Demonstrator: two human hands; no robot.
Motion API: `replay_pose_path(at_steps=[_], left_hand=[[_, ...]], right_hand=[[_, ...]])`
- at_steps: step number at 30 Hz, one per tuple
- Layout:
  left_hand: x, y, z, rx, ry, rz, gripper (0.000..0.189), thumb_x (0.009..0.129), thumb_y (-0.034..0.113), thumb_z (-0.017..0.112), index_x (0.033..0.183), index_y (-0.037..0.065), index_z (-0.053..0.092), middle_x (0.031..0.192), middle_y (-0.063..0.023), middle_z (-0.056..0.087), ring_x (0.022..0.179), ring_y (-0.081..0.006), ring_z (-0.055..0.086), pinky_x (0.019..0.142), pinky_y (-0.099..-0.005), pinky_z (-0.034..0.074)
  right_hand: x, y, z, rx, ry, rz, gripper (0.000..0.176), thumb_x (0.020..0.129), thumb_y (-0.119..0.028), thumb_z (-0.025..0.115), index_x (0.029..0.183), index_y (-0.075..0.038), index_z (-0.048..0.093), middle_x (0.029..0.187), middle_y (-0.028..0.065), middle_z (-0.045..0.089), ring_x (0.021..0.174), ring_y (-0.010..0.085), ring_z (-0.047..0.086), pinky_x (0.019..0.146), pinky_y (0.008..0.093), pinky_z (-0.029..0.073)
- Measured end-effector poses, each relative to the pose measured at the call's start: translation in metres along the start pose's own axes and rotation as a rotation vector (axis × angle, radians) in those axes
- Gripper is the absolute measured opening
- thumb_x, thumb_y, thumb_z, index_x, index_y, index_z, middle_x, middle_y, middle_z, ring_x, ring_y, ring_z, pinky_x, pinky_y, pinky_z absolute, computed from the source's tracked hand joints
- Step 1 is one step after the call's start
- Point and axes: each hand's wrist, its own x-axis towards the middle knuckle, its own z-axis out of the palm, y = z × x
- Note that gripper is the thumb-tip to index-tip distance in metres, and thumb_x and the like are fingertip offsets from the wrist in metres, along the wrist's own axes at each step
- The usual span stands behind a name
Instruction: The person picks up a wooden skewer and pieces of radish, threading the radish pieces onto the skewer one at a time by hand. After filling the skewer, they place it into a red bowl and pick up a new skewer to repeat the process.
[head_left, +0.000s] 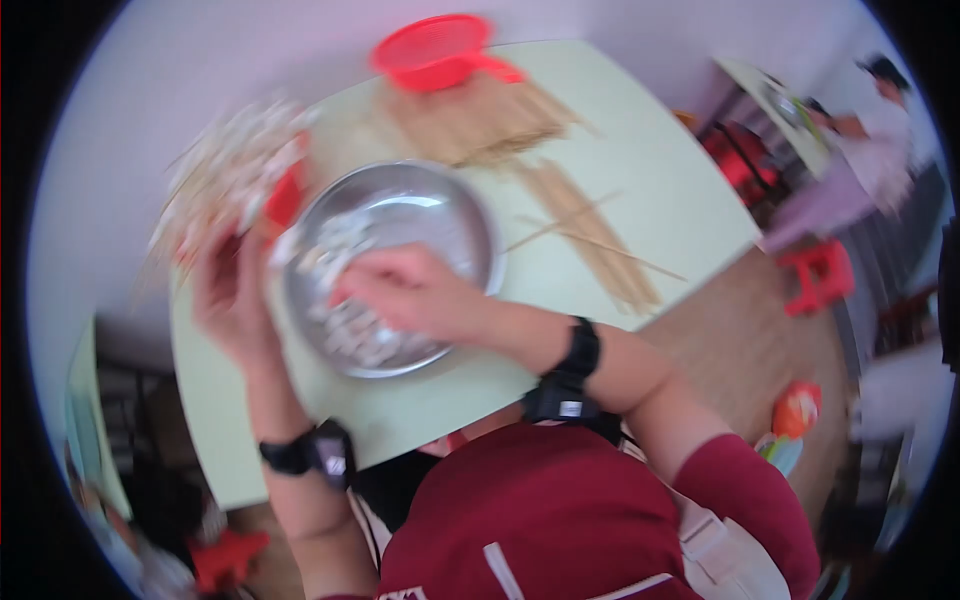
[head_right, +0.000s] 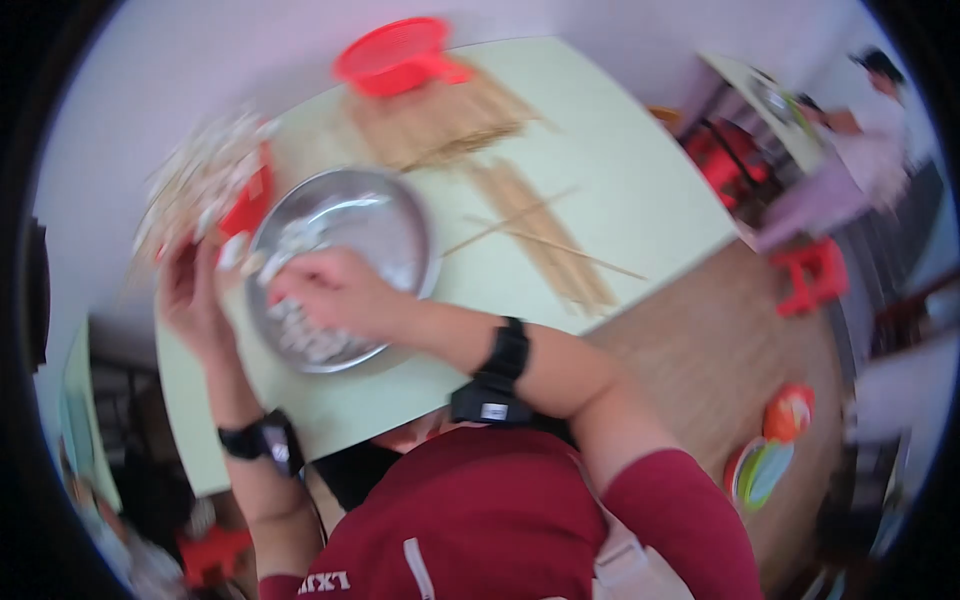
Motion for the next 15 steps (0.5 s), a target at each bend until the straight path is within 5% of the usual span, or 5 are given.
replay_pose_path(at_steps=[13, 15], left_hand=[[0.002, 0.010, 0.006, -0.224, -0.076, -0.054, 0.020, 0.082, -0.005, 0.061, 0.102, -0.005, 0.056, 0.103, -0.0095, 0.060, 0.095, -0.0165, 0.060, 0.086, -0.0274, 0.050], [0.002, 0.011, 0.008, -0.234, -0.071, -0.062, 0.020, 0.083, -0.005, 0.062, 0.102, -0.005, 0.057, 0.102, -0.0103, 0.061, 0.094, -0.0161, 0.060, 0.084, -0.0270, 0.050]], right_hand=[[-0.004, -0.010, -0.004, 0.032, -0.020, 0.089, 0.025, 0.096, -0.021, 0.047, 0.093, -0.002, 0.063, 0.051, -0.0069, 0.036, 0.045, 0.0013, 0.029, 0.043, 0.0193, 0.022], [-0.002, -0.007, -0.009, 0.388, -0.167, 0.152, 0.028, 0.097, -0.021, 0.043, 0.096, 0.000, 0.061, 0.048, -0.0068, 0.034, 0.041, 0.0014, 0.025, 0.040, 0.0200, 0.018]])
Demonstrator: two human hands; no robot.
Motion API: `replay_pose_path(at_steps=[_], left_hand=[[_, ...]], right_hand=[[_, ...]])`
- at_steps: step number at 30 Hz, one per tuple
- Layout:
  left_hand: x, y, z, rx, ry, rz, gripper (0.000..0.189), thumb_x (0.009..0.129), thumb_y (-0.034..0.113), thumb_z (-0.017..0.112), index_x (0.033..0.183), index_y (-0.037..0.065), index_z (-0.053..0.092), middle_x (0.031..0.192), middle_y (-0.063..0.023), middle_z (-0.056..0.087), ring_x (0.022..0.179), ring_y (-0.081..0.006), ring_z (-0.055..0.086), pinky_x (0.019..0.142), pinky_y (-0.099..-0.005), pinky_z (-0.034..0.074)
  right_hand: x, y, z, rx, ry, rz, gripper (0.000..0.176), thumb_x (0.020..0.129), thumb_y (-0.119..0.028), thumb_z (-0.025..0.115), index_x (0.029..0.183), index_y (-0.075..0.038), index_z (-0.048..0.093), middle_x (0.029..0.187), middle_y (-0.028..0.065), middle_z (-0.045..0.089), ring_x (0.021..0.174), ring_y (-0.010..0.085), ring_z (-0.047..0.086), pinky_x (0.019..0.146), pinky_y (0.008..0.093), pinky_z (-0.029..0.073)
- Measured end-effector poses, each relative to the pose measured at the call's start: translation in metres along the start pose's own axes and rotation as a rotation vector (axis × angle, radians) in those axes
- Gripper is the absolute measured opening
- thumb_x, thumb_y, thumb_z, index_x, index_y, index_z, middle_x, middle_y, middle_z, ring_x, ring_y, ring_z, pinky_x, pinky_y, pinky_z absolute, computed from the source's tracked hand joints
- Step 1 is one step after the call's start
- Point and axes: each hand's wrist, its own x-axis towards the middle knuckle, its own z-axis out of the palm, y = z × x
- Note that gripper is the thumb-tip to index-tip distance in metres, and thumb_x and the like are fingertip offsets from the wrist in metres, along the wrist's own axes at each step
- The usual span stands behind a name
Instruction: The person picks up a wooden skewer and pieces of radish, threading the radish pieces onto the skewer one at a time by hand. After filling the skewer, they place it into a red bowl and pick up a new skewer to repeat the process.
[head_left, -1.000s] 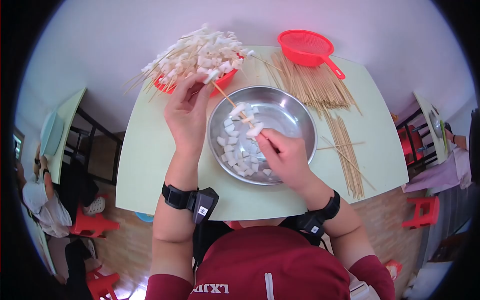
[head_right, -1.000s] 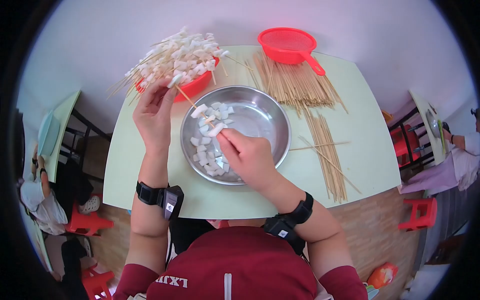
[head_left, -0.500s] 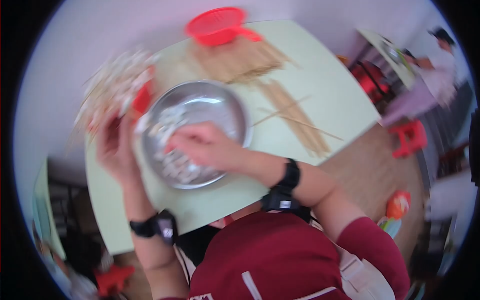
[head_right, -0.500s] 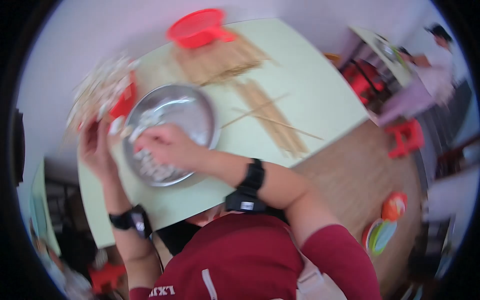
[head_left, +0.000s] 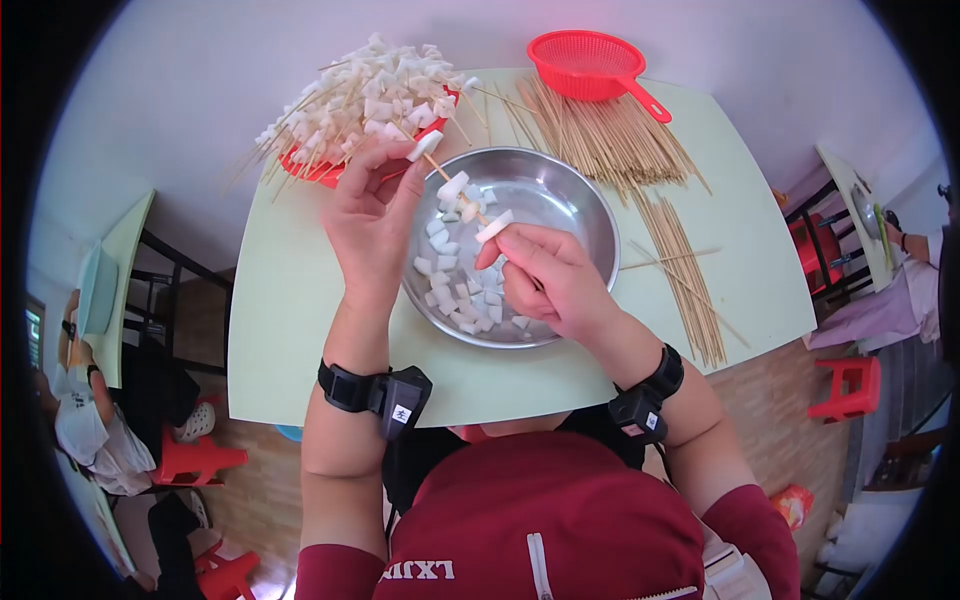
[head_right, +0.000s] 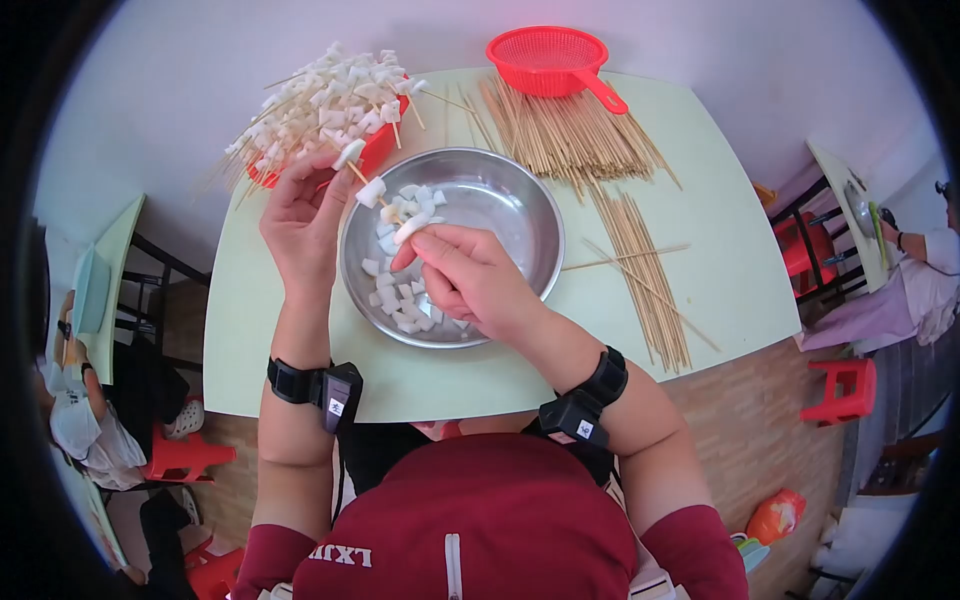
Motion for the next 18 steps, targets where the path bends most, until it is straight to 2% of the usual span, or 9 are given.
replay_pose_path(at_steps=[4, 6, 7, 9, 10, 12, 18], left_hand=[[-0.001, -0.001, 0.000, 0.005, 0.004, -0.004, 0.019, 0.082, -0.006, 0.061, 0.101, -0.004, 0.058, 0.102, -0.0091, 0.061, 0.094, -0.0155, 0.060, 0.085, -0.0269, 0.050], [-0.003, 0.000, 0.002, 0.027, -0.014, -0.008, 0.019, 0.082, -0.006, 0.061, 0.101, -0.004, 0.058, 0.102, -0.0091, 0.061, 0.094, -0.0153, 0.061, 0.084, -0.0266, 0.050], [-0.003, 0.001, 0.003, 0.046, -0.033, -0.011, 0.020, 0.082, -0.006, 0.062, 0.101, -0.003, 0.058, 0.102, -0.0091, 0.061, 0.093, -0.0150, 0.061, 0.083, -0.0263, 0.050], [-0.003, 0.002, 0.004, 0.050, -0.026, -0.005, 0.020, 0.082, -0.006, 0.062, 0.101, -0.003, 0.058, 0.102, -0.0087, 0.061, 0.092, -0.0148, 0.061, 0.083, -0.0261, 0.050], [-0.004, 0.002, 0.004, 0.057, -0.014, -0.001, 0.020, 0.081, -0.006, 0.062, 0.101, -0.003, 0.059, 0.101, -0.0083, 0.061, 0.091, -0.0145, 0.061, 0.082, -0.0258, 0.050], [-0.007, 0.004, 0.007, 0.044, -0.040, -0.003, 0.020, 0.081, -0.006, 0.062, 0.101, -0.003, 0.059, 0.100, -0.0080, 0.061, 0.090, -0.0143, 0.061, 0.082, -0.0257, 0.050], [-0.007, 0.004, 0.006, 0.013, -0.076, -0.014, 0.020, 0.082, -0.005, 0.063, 0.101, -0.003, 0.058, 0.100, -0.0076, 0.060, 0.091, -0.0143, 0.061, 0.082, -0.0258, 0.050]], right_hand=[[0.004, 0.004, -0.001, -0.134, 0.054, -0.008, 0.026, 0.096, -0.021, 0.046, 0.093, -0.003, 0.063, 0.048, -0.0049, 0.037, 0.042, 0.0021, 0.028, 0.042, 0.0196, 0.021], [0.015, 0.023, -0.006, -0.909, 0.275, -0.623, 0.027, 0.097, -0.023, 0.044, 0.095, -0.003, 0.062, 0.047, -0.0056, 0.035, 0.040, 0.0016, 0.025, 0.040, 0.0196, 0.020], [0.013, 0.024, -0.007, -0.910, 0.279, -0.623, 0.027, 0.097, -0.023, 0.044, 0.095, -0.003, 0.062, 0.047, -0.0056, 0.035, 0.040, 0.0016, 0.025, 0.040, 0.0196, 0.020], [0.010, 0.019, -0.006, -0.789, 0.219, -0.447, 0.027, 0.097, -0.025, 0.044, 0.097, -0.004, 0.062, 0.046, -0.0068, 0.033, 0.039, 0.0013, 0.023, 0.039, 0.0197, 0.018], [0.008, 0.012, -0.004, -0.792, 0.221, -0.448, 0.027, 0.097, -0.025, 0.044, 0.097, -0.004, 0.062, 0.046, -0.0068, 0.033, 0.039, 0.0013, 0.023, 0.039, 0.0197, 0.018], [0.003, -0.001, 0.000, -0.341, 0.122, -0.082, 0.027, 0.097, -0.024, 0.043, 0.097, -0.004, 0.062, 0.047, -0.0075, 0.033, 0.039, 0.0010, 0.023, 0.039, 0.0196, 0.018], [0.002, -0.003, 0.000, -0.287, 0.079, -0.090, 0.029, 0.098, -0.024, 0.041, 0.096, -0.002, 0.060, 0.045, -0.0078, 0.032, 0.038, 0.0009, 0.020, 0.038, 0.0195, 0.017]])
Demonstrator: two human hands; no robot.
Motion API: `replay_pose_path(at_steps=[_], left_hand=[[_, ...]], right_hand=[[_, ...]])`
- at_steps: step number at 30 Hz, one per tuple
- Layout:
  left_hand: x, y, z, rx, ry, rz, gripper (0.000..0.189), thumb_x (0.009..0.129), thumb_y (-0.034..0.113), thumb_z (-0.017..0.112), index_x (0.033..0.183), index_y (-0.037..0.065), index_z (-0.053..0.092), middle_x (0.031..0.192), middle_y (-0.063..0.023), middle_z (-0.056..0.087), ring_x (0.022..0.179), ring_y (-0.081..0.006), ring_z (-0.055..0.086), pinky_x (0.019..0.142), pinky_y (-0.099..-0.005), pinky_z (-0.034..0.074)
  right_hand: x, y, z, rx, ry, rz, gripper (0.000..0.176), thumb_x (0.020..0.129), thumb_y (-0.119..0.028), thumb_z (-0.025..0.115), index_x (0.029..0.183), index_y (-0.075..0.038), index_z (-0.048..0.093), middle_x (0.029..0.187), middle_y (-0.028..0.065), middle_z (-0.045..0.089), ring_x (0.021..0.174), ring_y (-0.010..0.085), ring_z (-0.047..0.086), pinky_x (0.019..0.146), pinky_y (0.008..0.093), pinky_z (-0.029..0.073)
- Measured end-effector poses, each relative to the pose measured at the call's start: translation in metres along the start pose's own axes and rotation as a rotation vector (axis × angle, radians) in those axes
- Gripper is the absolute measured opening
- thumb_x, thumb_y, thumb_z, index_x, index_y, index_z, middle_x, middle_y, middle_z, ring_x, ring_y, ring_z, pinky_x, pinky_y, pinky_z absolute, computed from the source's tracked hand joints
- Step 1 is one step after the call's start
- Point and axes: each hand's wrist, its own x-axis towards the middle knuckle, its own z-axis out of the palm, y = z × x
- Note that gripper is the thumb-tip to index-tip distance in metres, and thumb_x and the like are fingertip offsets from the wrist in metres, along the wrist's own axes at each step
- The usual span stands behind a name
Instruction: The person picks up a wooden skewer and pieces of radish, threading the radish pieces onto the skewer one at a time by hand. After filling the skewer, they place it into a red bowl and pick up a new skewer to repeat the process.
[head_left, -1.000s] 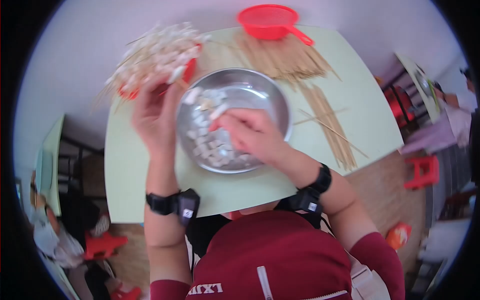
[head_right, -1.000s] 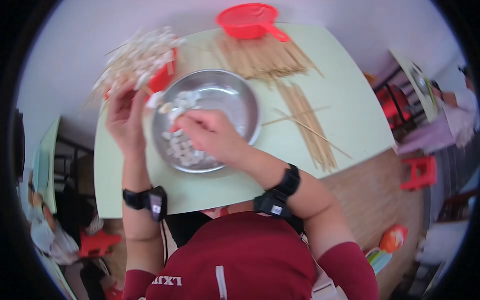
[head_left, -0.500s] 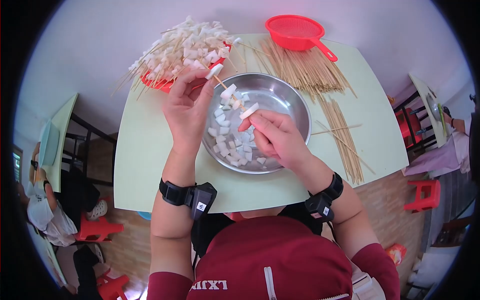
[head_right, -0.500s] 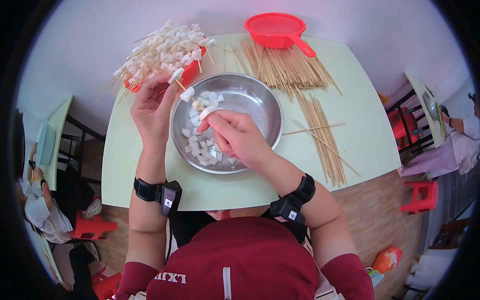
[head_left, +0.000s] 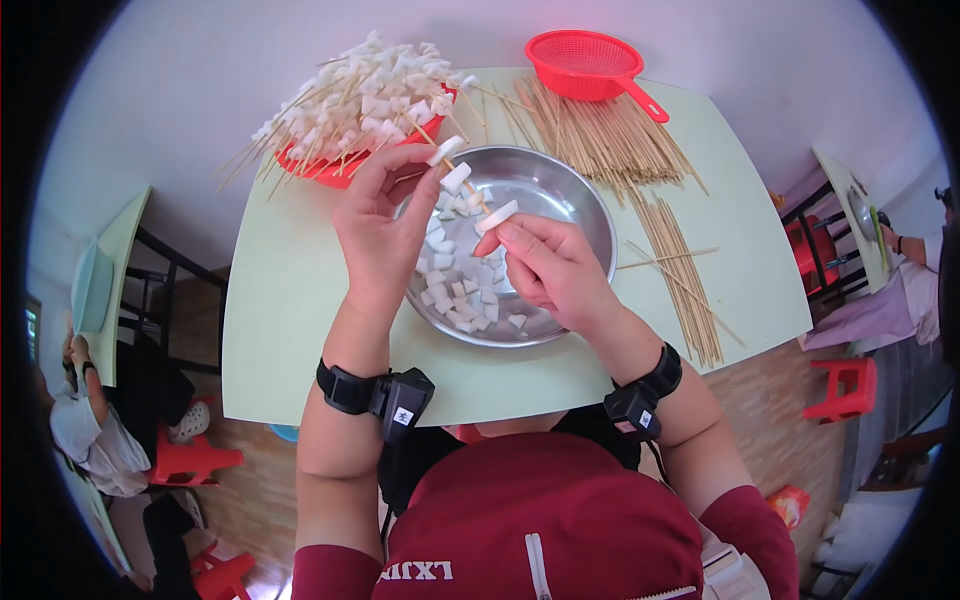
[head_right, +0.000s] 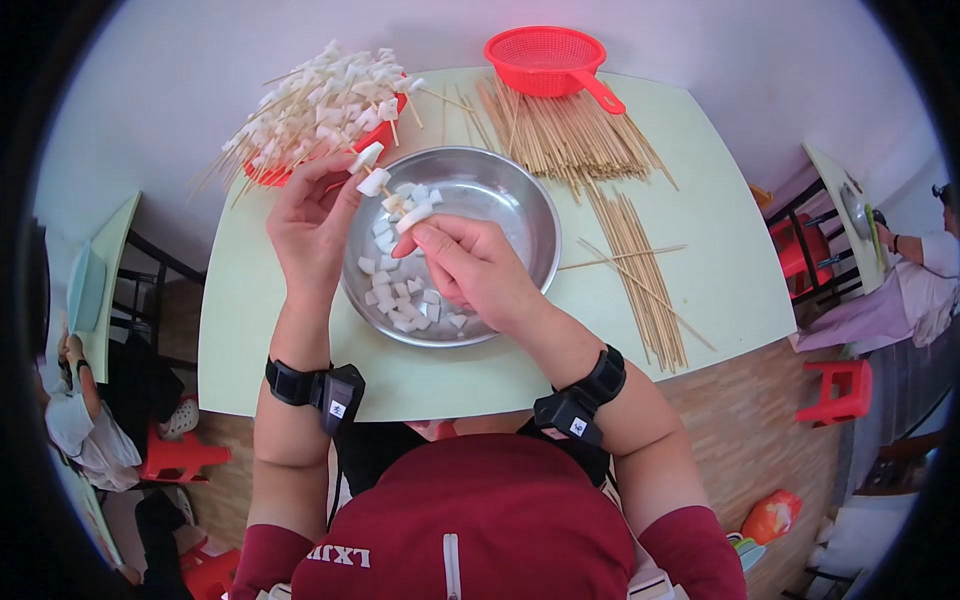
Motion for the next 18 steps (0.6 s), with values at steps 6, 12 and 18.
replay_pose_path(at_steps=[6, 12, 18], left_hand=[[0.001, -0.003, -0.002, -0.057, -0.020, -0.003, 0.020, 0.082, -0.005, 0.063, 0.101, -0.003, 0.057, 0.100, -0.0074, 0.060, 0.092, -0.0142, 0.060, 0.083, -0.0260, 0.050], [0.007, -0.002, -0.011, 0.034, -0.147, -0.116, 0.014, 0.084, -0.002, 0.061, 0.098, -0.002, 0.060, 0.092, -0.0048, 0.063, 0.088, -0.0117, 0.060, 0.078, -0.0250, 0.049], [-0.001, -0.009, -0.013, 0.478, -0.580, -0.196, 0.014, 0.078, -0.001, 0.064, 0.093, -0.002, 0.063, 0.089, -0.0077, 0.064, 0.088, -0.0168, 0.061, 0.079, -0.0284, 0.048]], right_hand=[[0.001, 0.002, -0.003, 0.068, -0.029, 0.008, 0.028, 0.098, -0.024, 0.042, 0.095, -0.002, 0.060, 0.045, -0.0076, 0.032, 0.038, 0.0011, 0.021, 0.037, 0.0200, 0.017], [0.004, -0.004, -0.013, 0.029, 0.155, -0.058, 0.028, 0.097, -0.023, 0.042, 0.094, -0.001, 0.060, 0.046, -0.0060, 0.034, 0.038, 0.0018, 0.023, 0.037, 0.0198, 0.018], [0.007, -0.003, -0.021, 0.085, 0.260, -0.130, 0.027, 0.097, -0.022, 0.042, 0.092, -0.001, 0.060, 0.046, -0.0057, 0.033, 0.037, 0.0024, 0.024, 0.036, 0.0196, 0.019]])
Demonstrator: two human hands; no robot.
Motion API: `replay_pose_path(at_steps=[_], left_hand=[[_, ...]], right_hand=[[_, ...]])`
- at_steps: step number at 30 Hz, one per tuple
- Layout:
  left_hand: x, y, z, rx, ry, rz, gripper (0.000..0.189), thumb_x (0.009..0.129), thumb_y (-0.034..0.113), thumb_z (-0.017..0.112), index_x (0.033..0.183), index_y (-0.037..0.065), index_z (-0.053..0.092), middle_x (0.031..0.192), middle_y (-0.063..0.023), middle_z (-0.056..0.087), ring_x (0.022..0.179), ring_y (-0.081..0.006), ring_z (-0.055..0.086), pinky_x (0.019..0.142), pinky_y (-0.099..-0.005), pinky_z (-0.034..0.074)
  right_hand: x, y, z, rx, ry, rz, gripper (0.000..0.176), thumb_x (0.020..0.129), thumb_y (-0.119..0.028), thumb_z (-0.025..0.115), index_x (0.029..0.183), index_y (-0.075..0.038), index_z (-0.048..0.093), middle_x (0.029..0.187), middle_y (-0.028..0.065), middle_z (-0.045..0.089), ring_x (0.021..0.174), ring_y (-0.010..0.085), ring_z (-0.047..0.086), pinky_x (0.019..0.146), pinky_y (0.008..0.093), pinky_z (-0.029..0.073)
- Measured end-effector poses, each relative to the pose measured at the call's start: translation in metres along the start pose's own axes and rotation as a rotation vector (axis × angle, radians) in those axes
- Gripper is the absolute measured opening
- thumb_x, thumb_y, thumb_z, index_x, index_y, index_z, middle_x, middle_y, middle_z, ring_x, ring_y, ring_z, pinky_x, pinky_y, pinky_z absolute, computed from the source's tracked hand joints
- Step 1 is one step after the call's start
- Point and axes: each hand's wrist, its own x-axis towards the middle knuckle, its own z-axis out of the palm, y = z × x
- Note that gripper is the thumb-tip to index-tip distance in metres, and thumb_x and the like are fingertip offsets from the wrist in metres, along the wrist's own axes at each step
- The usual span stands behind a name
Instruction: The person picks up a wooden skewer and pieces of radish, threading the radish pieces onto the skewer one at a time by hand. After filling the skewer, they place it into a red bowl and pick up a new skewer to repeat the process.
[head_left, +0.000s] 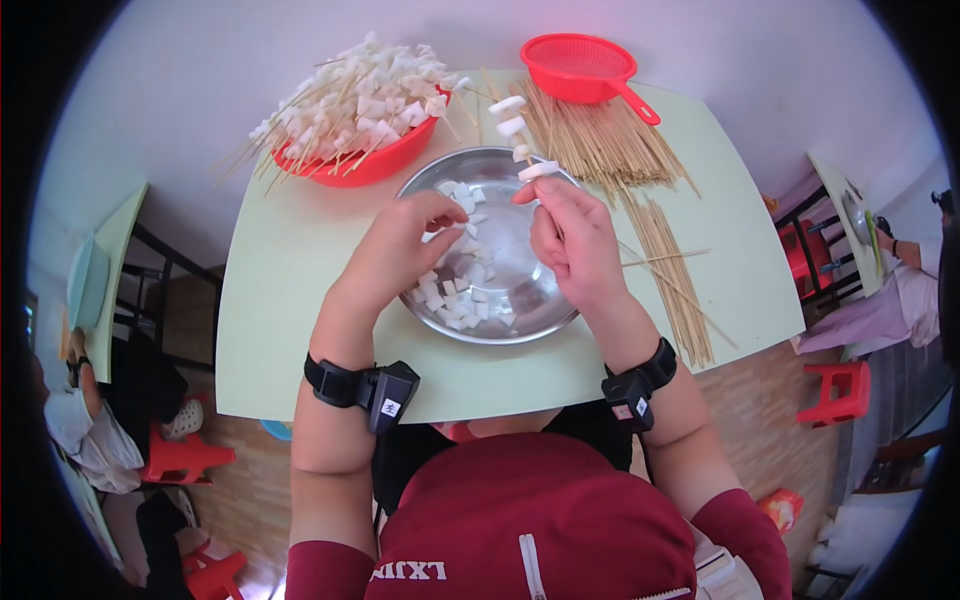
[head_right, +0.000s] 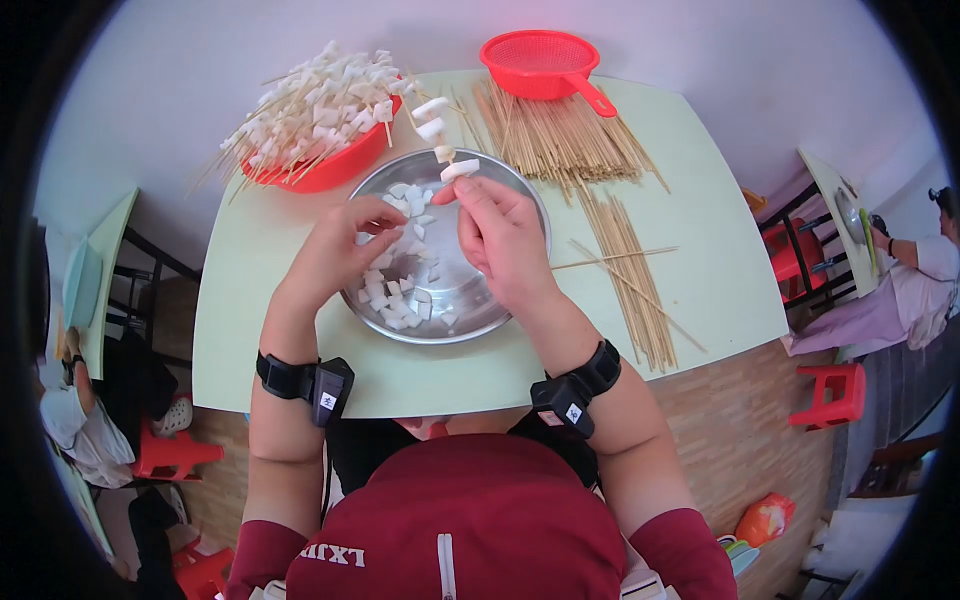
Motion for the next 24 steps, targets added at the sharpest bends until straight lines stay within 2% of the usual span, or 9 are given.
replay_pose_path(at_steps=[2, 6, 8, 15, 17, 19, 21, 22, 24], left_hand=[[0.001, -0.004, 0.005, 0.123, -0.060, -0.044, 0.019, 0.076, 0.002, 0.065, 0.095, 0.000, 0.063, 0.093, -0.0116, 0.063, 0.089, -0.0249, 0.060, 0.079, -0.0337, 0.048], [0.009, -0.016, 0.007, 0.358, -0.017, 0.074, 0.024, 0.074, 0.000, 0.062, 0.098, 0.000, 0.062, 0.099, -0.0141, 0.062, 0.092, -0.0300, 0.059, 0.081, -0.0357, 0.048], [0.021, -0.017, 0.004, 0.428, -0.121, 0.107, 0.033, 0.071, -0.002, 0.061, 0.104, 0.000, 0.060, 0.107, -0.0168, 0.059, 0.099, -0.0337, 0.056, 0.085, -0.0381, 0.046], [0.062, -0.048, 0.030, 0.540, -0.102, 0.323, 0.033, 0.068, 0.000, 0.060, 0.101, 0.002, 0.060, 0.099, -0.0169, 0.056, 0.096, -0.0346, 0.054, 0.085, -0.0406, 0.044], [0.057, -0.035, 0.029, 0.423, -0.200, 0.167, 0.031, 0.068, 0.001, 0.059, 0.099, 0.002, 0.060, 0.096, -0.0163, 0.054, 0.093, -0.0351, 0.054, 0.082, -0.0409, 0.044], [0.055, -0.021, 0.028, 0.389, -0.220, 0.151, 0.028, 0.070, 0.001, 0.059, 0.098, 0.003, 0.060, 0.095, -0.0164, 0.054, 0.090, -0.0343, 0.055, 0.079, -0.0394, 0.044], [0.051, -0.007, 0.026, 0.264, -0.332, -0.110, 0.023, 0.070, 0.002, 0.060, 0.094, 0.002, 0.060, 0.091, -0.0151, 0.054, 0.086, -0.0311, 0.056, 0.075, -0.0375, 0.046], [0.048, -0.007, 0.026, 0.266, -0.328, -0.122, 0.023, 0.070, 0.002, 0.060, 0.094, 0.002, 0.060, 0.091, -0.0151, 0.054, 0.086, -0.0311, 0.056, 0.075, -0.0375, 0.046], [0.039, -0.008, 0.023, 0.217, -0.345, 0.050, 0.021, 0.069, 0.002, 0.063, 0.090, 0.002, 0.059, 0.088, -0.0136, 0.053, 0.081, -0.0273, 0.057, 0.070, -0.0356, 0.047]], right_hand=[[0.000, 0.001, 0.000, 0.000, -0.004, -0.007, 0.027, 0.097, -0.022, 0.042, 0.092, -0.001, 0.060, 0.046, -0.0057, 0.034, 0.037, 0.0023, 0.024, 0.036, 0.0194, 0.019], [0.000, -0.001, -0.001, 0.002, -0.003, -0.024, 0.027, 0.097, -0.022, 0.042, 0.091, -0.002, 0.060, 0.046, -0.0060, 0.034, 0.037, 0.0021, 0.024, 0.036, 0.0189, 0.019], [0.000, -0.001, 0.000, 0.019, -0.003, -0.016, 0.027, 0.097, -0.022, 0.043, 0.091, -0.002, 0.060, 0.046, -0.0061, 0.034, 0.037, 0.0020, 0.024, 0.036, 0.0188, 0.019], [-0.001, 0.001, 0.003, 0.023, 0.020, -0.029, 0.026, 0.096, -0.021, 0.045, 0.089, -0.002, 0.060, 0.046, -0.0058, 0.035, 0.037, 0.0022, 0.025, 0.035, 0.0197, 0.018], [-0.001, -0.001, 0.004, 0.039, 0.019, -0.040, 0.026, 0.096, -0.021, 0.045, 0.089, -0.002, 0.060, 0.047, -0.0060, 0.035, 0.037, 0.0019, 0.025, 0.036, 0.0196, 0.018], [-0.001, -0.002, 0.002, 0.073, 0.001, -0.038, 0.025, 0.096, -0.021, 0.046, 0.089, -0.002, 0.060, 0.047, -0.0063, 0.036, 0.037, 0.0017, 0.025, 0.036, 0.0195, 0.017], [-0.001, 0.000, 0.003, 0.077, -0.005, -0.033, 0.025, 0.096, -0.021, 0.046, 0.089, -0.002, 0.060, 0.047, -0.0065, 0.036, 0.037, 0.0015, 0.025, 0.036, 0.0195, 0.017], [-0.001, 0.000, 0.004, 0.081, -0.014, -0.025, 0.025, 0.096, -0.021, 0.046, 0.089, -0.002, 0.060, 0.047, -0.0065, 0.036, 0.037, 0.0015, 0.025, 0.036, 0.0195, 0.017], [-0.002, -0.001, 0.004, 0.093, 0.008, -0.013, 0.026, 0.095, -0.024, 0.048, 0.085, -0.003, 0.061, 0.049, -0.0068, 0.038, 0.041, 0.0012, 0.029, 0.039, 0.0185, 0.021]])
